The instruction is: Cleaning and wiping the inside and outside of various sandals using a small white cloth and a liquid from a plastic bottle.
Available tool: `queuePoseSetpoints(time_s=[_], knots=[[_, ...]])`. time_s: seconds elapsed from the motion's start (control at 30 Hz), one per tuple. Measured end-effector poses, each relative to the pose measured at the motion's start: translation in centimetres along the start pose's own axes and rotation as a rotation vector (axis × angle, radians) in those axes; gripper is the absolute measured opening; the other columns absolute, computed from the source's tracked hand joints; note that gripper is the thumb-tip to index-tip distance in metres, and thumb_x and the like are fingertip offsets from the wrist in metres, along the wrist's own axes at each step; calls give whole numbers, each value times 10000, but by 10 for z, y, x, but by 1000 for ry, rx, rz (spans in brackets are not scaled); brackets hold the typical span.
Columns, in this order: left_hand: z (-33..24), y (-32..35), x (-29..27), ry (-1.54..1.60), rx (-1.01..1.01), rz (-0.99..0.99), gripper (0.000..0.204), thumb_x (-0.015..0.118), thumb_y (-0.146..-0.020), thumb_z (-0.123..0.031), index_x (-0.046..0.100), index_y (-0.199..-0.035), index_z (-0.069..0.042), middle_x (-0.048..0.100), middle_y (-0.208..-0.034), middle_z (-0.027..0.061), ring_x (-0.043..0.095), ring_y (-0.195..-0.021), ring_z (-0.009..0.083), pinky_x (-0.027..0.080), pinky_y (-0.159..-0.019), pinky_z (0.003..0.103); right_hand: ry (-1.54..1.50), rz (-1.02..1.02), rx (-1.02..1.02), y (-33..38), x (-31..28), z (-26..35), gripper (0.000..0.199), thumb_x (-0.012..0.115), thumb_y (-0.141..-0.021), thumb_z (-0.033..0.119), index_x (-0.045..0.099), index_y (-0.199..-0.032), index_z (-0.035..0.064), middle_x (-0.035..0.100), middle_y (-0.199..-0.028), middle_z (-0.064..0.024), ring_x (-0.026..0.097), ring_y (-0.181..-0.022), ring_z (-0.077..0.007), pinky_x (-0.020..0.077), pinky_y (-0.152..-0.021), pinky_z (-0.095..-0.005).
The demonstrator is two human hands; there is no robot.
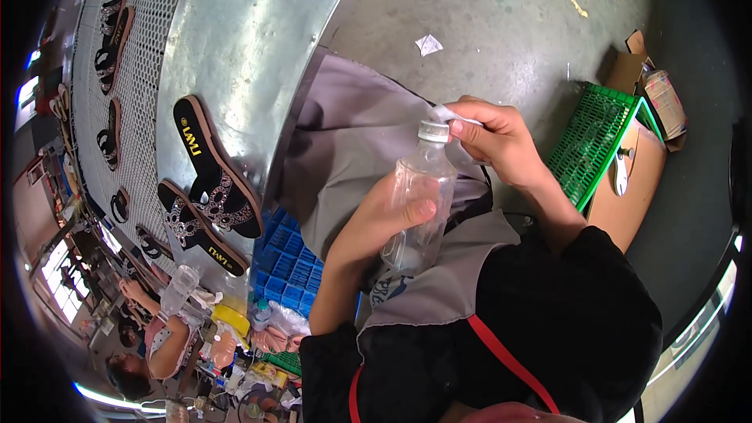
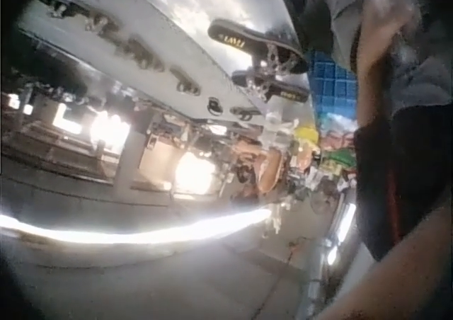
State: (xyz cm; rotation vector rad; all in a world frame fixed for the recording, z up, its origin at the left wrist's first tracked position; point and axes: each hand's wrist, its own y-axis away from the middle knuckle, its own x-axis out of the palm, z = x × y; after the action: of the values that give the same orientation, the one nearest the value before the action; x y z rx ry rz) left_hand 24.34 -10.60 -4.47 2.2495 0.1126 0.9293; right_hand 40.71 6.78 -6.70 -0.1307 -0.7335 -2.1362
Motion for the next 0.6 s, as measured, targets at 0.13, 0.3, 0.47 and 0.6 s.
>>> queuePoseSetpoints(time_s=[0.13, 0.3, 0.47, 0.6], knots=[[-3, -4, -3, 7, -8, -1, 692, 786, -911, -392, 501, -1385, 24, 680, -1100, 134, 693, -931, 215, 566, -804, 346, -11, 3, 38, -2, -4, 0, 266, 597, -1057, 98, 698, -1283, 3, 658, -937, 1, 338, -577, -26, 250, -500, -230], [-15, -5, -1, 49, -24, 32, 678, 792, -908, -367, 502, -1385, 17, 677, -1106, 125, 696, -945, 220, 566, -830, 355, -30, 28, 42, -6, -6, 8, 274, 601, -1064, 123, 710, -1309, 65, 685, -930, 39, 339, -584, -10, 269, -500, -214], [-45, -3, 5, -494, 500, -167, 677, 877, -831, -181, 508, -1375, -16, 652, -1217, 81, 621, -1167, 178, 484, -1014, 350, -142, -88, -87, -16, -11, -4, 282, 605, -1060, 134, 690, -1317, 53, 690, -939, 20, 342, -551, -10, 262, -483, -210], [-104, -12, -7, -705, 1076, -462, 838, 942, -734, -202, 451, -1389, -25, 669, -1208, 132, 664, -1124, 210, 516, -983, 370, -10, -381, -146, -36, -35, -18, 298, 602, -1059, 136, 663, -1332, 35, 683, -963, -1, 337, -528, -6, 247, -469, -197]])
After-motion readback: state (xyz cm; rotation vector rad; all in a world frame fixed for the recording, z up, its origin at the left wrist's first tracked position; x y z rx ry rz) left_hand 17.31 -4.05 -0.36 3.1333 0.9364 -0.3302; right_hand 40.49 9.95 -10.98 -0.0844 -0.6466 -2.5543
